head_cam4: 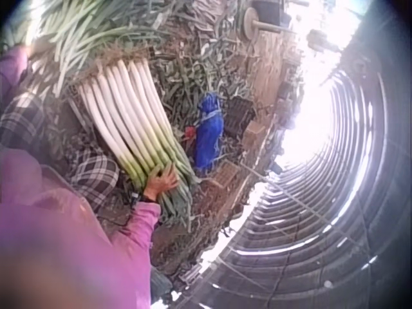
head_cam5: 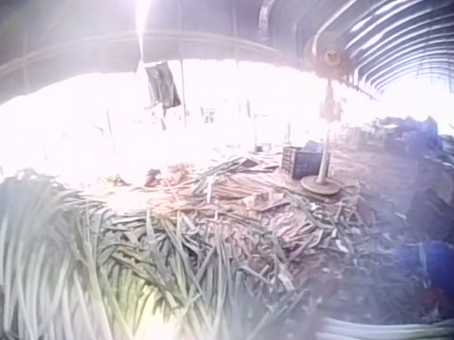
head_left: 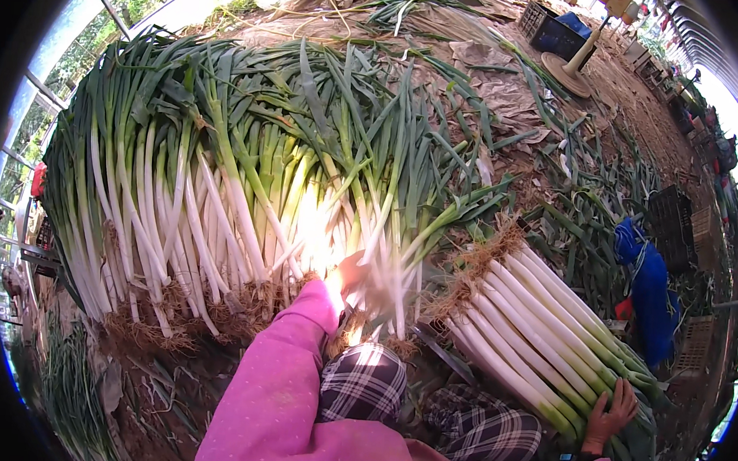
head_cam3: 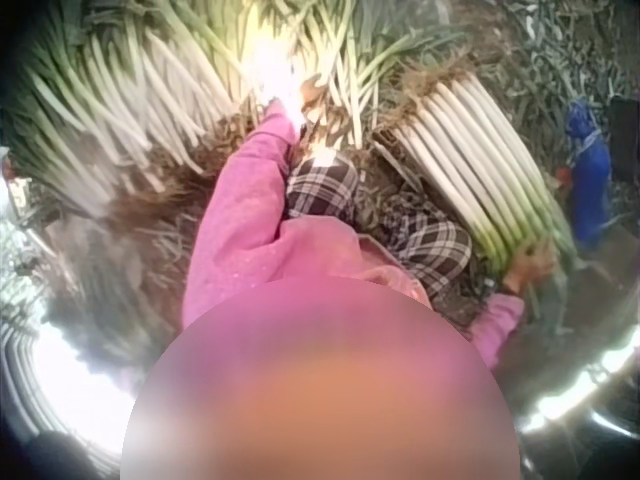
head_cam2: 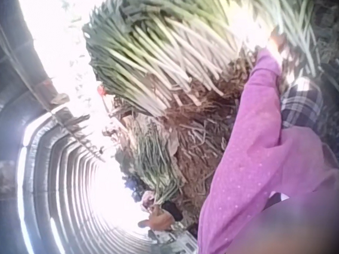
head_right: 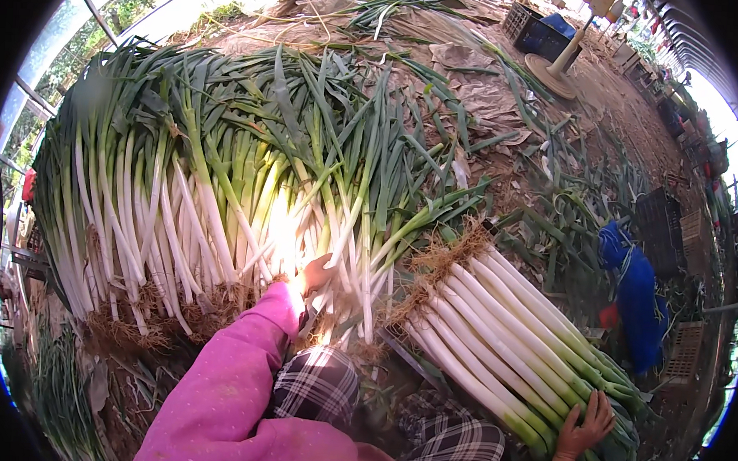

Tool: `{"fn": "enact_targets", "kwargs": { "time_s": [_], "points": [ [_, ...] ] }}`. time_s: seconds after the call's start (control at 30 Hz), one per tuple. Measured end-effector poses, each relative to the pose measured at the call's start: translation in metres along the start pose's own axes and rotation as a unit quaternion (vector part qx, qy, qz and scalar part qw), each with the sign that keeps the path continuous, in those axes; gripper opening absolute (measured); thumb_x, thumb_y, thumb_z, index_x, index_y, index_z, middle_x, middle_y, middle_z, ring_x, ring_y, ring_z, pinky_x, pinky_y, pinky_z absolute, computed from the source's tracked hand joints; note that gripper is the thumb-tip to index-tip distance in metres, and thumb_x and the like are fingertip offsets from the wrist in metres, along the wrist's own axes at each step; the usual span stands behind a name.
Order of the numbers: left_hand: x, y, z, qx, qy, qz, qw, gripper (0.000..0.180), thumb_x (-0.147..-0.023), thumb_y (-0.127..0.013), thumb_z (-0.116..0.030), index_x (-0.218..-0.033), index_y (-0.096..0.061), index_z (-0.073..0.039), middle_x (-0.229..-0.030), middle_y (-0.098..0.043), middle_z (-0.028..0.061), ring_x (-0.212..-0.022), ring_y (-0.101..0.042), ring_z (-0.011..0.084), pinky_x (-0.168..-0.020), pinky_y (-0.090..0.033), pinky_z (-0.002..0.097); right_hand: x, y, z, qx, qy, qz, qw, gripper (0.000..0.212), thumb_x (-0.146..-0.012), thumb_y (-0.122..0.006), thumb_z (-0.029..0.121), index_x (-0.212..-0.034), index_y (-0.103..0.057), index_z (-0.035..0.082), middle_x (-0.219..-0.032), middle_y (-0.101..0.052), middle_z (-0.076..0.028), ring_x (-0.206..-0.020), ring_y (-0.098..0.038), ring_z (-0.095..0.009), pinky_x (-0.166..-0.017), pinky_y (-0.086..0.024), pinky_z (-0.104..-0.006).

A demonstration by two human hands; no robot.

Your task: The person gathers leeks from a pile and places them into a metal frame, aligning them by hand and removing stray leaves. They then use a blade to trim the roots and green tops before removing the bundle from the frame.

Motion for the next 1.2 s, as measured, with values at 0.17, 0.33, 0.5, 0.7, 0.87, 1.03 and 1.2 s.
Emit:
{"fn": "enact_targets", "kwargs": {
  "time_s": [0.17,0.33,0.5,0.7,0.87,1.03,1.2],
  "points": [
    [0.024,-0.022,-0.077,0.209,-0.020,0.120,0.970,0.055,-0.093,-0.056,-0.021,-0.144,-0.038,-0.010,-0.104,-0.065,0.0114,-0.082,-0.062,0.0172,-0.072,-0.052,0.0288,0.001,0.001,0.000,-0.005,0.004,-0.012,1.000,0.042,-0.087,-0.053,0.030,-0.123,-0.059,0.008,-0.129,-0.054,-0.010,-0.122,-0.047,-0.030,-0.108,-0.024,-0.0529],
    [-0.012,-0.045,-0.058,-0.089,-0.099,0.083,0.988,0.049,-0.090,-0.057,-0.024,-0.136,-0.046,-0.010,-0.109,-0.064,0.0184,-0.086,-0.064,0.0295,-0.080,-0.051,0.0382,-0.002,-0.006,0.003,-0.007,0.010,-0.013,1.000,0.042,-0.088,-0.053,0.030,-0.124,-0.059,0.008,-0.129,-0.054,-0.010,-0.122,-0.047,-0.030,-0.108,-0.024,-0.0531],
    [0.000,-0.048,-0.037,-0.252,-0.008,-0.136,0.958,0.049,-0.083,-0.064,-0.032,-0.116,-0.047,0.000,-0.103,-0.061,0.0256,-0.095,-0.062,0.0385,-0.083,-0.049,0.0456,0.000,-0.002,0.002,0.008,0.013,-0.028,0.999,0.042,-0.088,-0.052,0.030,-0.124,-0.059,0.009,-0.129,-0.055,-0.010,-0.122,-0.047,-0.030,-0.108,-0.024,-0.0535],
    [-0.012,-0.033,-0.027,-0.209,0.030,-0.200,0.957,0.045,-0.079,-0.068,-0.024,-0.109,-0.047,0.002,-0.106,-0.060,0.0253,-0.098,-0.062,0.0394,-0.084,-0.049,0.0459,-0.003,-0.001,0.004,0.010,0.033,-0.035,0.999,0.042,-0.089,-0.053,0.027,-0.126,-0.057,0.008,-0.128,-0.055,-0.010,-0.120,-0.048,-0.030,-0.106,-0.027,-0.0491],
    [-0.030,-0.022,-0.029,-0.193,0.074,-0.141,0.968,0.032,-0.080,-0.061,-0.016,-0.105,-0.053,0.001,-0.113,-0.057,0.0237,-0.103,-0.059,0.0398,-0.087,-0.047,0.0460,-0.001,-0.003,0.004,-0.013,0.005,-0.013,1.000,0.042,-0.087,-0.054,0.029,-0.123,-0.059,0.008,-0.129,-0.055,-0.009,-0.123,-0.048,-0.029,-0.108,-0.023,-0.0529],
    [-0.012,-0.019,-0.066,-0.217,-0.158,-0.149,0.952,0.030,-0.080,-0.060,-0.010,-0.109,-0.058,-0.002,-0.118,-0.055,0.0228,-0.114,-0.054,0.0354,-0.095,-0.043,0.0420,0.001,-0.001,0.001,-0.003,0.006,-0.018,1.000,0.042,-0.087,-0.054,0.029,-0.124,-0.059,0.008,-0.130,-0.054,-0.009,-0.123,-0.047,-0.029,-0.109,-0.023,-0.0528],
    [-0.026,0.073,-0.031,-0.177,-0.056,-0.412,0.892,0.028,-0.083,-0.060,-0.013,-0.109,-0.060,-0.003,-0.083,-0.066,0.0167,-0.077,-0.066,0.0341,-0.072,-0.054,0.0455,0.000,0.002,-0.002,0.010,-0.002,-0.007,1.000,0.043,-0.087,-0.053,0.029,-0.125,-0.058,0.009,-0.131,-0.054,-0.009,-0.123,-0.047,-0.029,-0.109,-0.023,-0.0527]
  ]
}}
Point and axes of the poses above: each hand's wrist, its own x-axis away from the middle knuckle, its own y-axis out of the back of the hand, z = x × y, the point moved 1 cm from there along -x, towards the middle knuckle
